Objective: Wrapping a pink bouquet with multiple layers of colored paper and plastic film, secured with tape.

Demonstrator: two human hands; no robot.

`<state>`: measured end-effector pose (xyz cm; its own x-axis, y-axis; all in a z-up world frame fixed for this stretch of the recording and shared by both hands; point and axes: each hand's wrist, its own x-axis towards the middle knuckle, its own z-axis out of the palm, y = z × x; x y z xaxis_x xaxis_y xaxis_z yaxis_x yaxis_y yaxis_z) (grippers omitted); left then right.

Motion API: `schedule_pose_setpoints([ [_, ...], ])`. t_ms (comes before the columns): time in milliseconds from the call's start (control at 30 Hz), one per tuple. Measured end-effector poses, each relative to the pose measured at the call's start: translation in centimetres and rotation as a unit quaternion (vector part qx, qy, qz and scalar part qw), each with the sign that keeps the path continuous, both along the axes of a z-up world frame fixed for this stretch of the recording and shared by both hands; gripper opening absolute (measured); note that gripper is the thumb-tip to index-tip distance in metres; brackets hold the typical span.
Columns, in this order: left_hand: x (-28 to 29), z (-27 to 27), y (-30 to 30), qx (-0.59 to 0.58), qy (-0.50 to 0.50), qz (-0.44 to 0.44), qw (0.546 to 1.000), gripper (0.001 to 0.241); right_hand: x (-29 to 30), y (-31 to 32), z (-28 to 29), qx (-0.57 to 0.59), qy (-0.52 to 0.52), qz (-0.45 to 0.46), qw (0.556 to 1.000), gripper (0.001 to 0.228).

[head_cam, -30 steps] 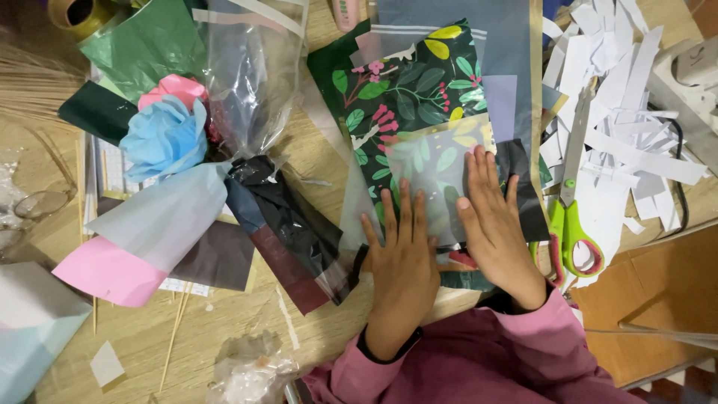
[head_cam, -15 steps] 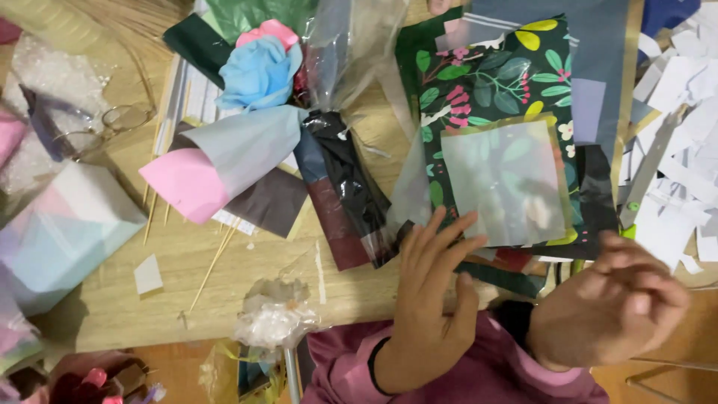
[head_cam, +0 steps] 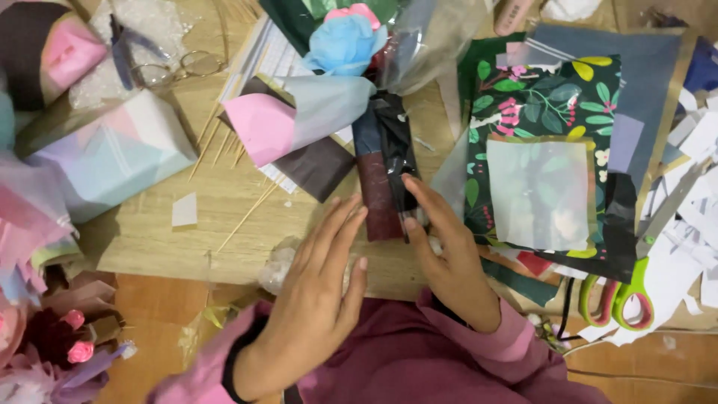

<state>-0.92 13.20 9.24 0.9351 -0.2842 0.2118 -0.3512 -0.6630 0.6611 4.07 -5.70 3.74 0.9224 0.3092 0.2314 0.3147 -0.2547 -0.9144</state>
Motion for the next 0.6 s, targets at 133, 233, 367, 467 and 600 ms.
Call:
schedule_pose_setpoints([
  [133,3.8,0.7,3.4,0.069,-0.03,-0.036,0.997,0.043,0.1,0.4,1.7,0.031,-0.038,-0.051,0.997,0.036],
  [233,7.3,-1.8,3.8,-0.051,0.128,-0.024,0.99,0.053,2.0,0.5,0.8,0.076,-0.058,-0.089,0.991,0.036],
  [367,10.1,-5.3,2.8,-0.054,0.201,-0.007,0.978,0.074,4.0,2.1,-1.9,-0.067,-0.119,-0.044,0.99,0.043],
  [467,10.3,-5.6,3.2,-0.003,0.26,-0.021,0.965,0.058,4.6,1.3,-2.8,-0.073,-0.101,-0.056,0.991,0.034],
  [600,8.3,-4.9,4.3,0.043,0.305,-0.054,0.95,0.028,3.5,0.4,-4.0,-0.007,0.064,-0.131,0.989,0.028],
])
